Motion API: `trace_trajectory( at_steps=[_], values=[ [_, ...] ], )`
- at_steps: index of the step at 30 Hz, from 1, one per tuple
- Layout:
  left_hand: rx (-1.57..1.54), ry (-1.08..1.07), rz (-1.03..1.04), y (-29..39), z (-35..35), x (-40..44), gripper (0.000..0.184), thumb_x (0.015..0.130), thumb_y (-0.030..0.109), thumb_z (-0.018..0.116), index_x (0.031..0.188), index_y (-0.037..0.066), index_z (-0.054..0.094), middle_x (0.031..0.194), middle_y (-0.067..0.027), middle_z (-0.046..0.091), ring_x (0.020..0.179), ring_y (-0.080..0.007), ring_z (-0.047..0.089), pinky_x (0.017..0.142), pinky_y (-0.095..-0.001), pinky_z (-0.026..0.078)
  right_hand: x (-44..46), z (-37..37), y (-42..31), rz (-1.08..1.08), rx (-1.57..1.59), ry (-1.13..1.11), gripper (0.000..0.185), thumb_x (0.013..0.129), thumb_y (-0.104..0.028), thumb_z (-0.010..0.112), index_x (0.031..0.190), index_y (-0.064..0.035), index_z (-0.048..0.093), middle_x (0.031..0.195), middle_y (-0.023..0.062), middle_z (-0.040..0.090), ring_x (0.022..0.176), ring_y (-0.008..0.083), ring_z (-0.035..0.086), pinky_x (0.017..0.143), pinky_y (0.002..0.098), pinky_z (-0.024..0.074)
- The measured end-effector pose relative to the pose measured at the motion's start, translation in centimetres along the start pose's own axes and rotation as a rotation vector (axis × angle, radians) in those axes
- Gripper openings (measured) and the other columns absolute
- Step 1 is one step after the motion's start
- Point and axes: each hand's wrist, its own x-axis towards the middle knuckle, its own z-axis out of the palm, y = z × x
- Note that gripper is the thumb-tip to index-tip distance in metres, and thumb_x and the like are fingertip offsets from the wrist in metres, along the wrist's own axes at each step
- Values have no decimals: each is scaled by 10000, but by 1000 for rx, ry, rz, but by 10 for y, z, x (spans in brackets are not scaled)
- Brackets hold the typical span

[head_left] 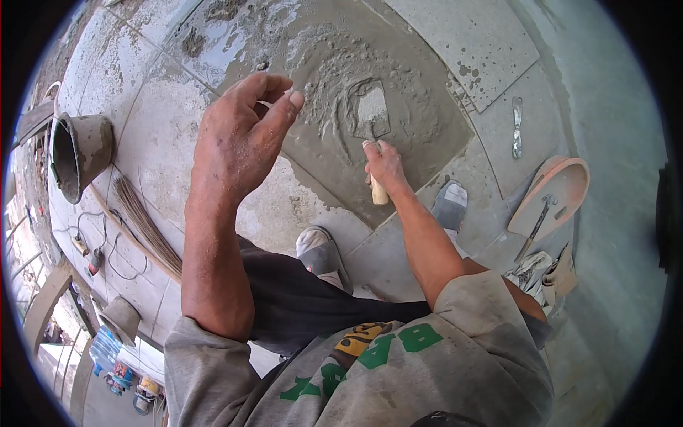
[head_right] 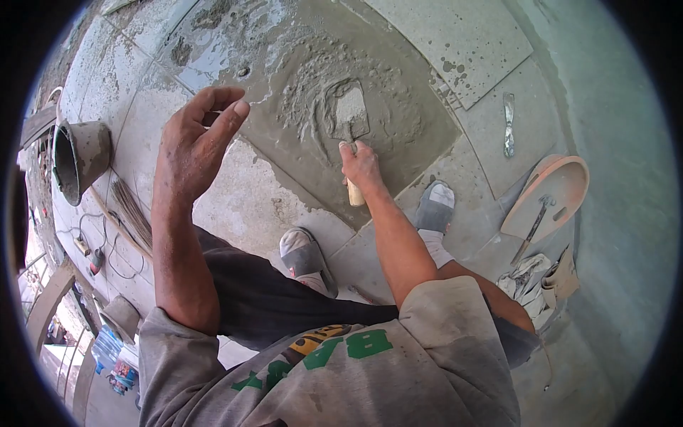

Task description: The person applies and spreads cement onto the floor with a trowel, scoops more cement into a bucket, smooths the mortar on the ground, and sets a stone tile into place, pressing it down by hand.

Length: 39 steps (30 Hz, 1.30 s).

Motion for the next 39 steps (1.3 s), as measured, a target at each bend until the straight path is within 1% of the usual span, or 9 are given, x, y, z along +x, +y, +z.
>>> trace_trajectory(
  at_steps=[3, 7, 19, 21, 24, 27, 32, 34, 39],
  values=[
    [2, 45, 20, -4, -4, 5, 401, 904, 316, 625, 1125, -18, 638, 949, -126, 686, 881, -181, 643, 806, -314, 499, -2, -26, 45, -72, -250, -42, 676, 902, -386, 553, 1342, 108, 414, 570, 106, 565, 435, 209, 585, 395, 350, 469],
    [-28, 80, 52, -9, -10, 4, 404, 903, 319, 627, 1127, -17, 639, 950, -128, 687, 880, -180, 643, 799, -317, 502, -6, -37, 33, 26, -130, 123, 629, 909, -360, 549, 1318, 106, 445, 566, 110, 561, 417, 224, 575, 403, 348, 478],
    [-24, 111, 5, -13, -14, 6, 403, 905, 326, 629, 1116, -17, 645, 917, -117, 683, 848, -166, 632, 779, -306, 500, 1, -59, 32, -20, -230, 116, 591, 900, -361, 554, 1239, 116, 471, 667, 168, 601, 447, 239, 600, 419, 360, 499],
    [-31, 86, -16, -12, -12, 2, 398, 906, 322, 628, 1117, -14, 646, 913, -114, 680, 839, -162, 627, 772, -309, 501, -4, -46, 11, 57, 105, 163, 391, 893, -376, 567, 959, 9, 555, 598, 86, 539, 434, 180, 553, 381, 339, 452],
    [-30, 81, -39, -10, -13, 1, 401, 905, 321, 628, 1124, -14, 643, 923, -116, 681, 846, -166, 630, 775, -313, 502, 4, -23, -13, 55, 227, 12, 369, 893, -381, 549, 900, -12, 533, 588, 69, 524, 427, 176, 541, 376, 337, 444],
    [-38, 78, -52, -11, -12, 4, 410, 903, 321, 630, 1137, -16, 639, 932, -122, 681, 852, -171, 632, 782, -316, 502, 12, -1, -29, -33, 135, -113, 398, 883, -366, 539, 908, 31, 510, 570, 102, 548, 403, 211, 557, 377, 365, 464],
    [-52, 103, -29, -14, -16, 5, 409, 902, 317, 628, 1137, -18, 637, 938, -126, 682, 853, -173, 632, 790, -319, 501, -8, -15, 4, -129, -259, -162, 543, 894, -406, 552, 1158, 69, 554, 620, 114, 573, 434, 181, 564, 412, 326, 465],
    [-57, 115, -17, -15, -19, 4, 404, 902, 313, 627, 1133, -18, 638, 937, -126, 682, 853, -173, 632, 791, -319, 500, -15, -23, 17, -185, -443, -147, 563, 877, -429, 558, 1089, 92, 572, 792, 282, 655, 726, 396, 676, 716, 447, 536],
    [-35, 119, -52, -12, -21, -1, 390, 898, 296, 630, 1119, -25, 638, 913, -115, 681, 832, -165, 632, 772, -305, 498, 15, 10, -6, -514, -703, -131, 558, 876, -428, 552, 1098, 82, 586, 983, 320, 636, 978, 444, 617, 865, 490, 487]
  ],
)
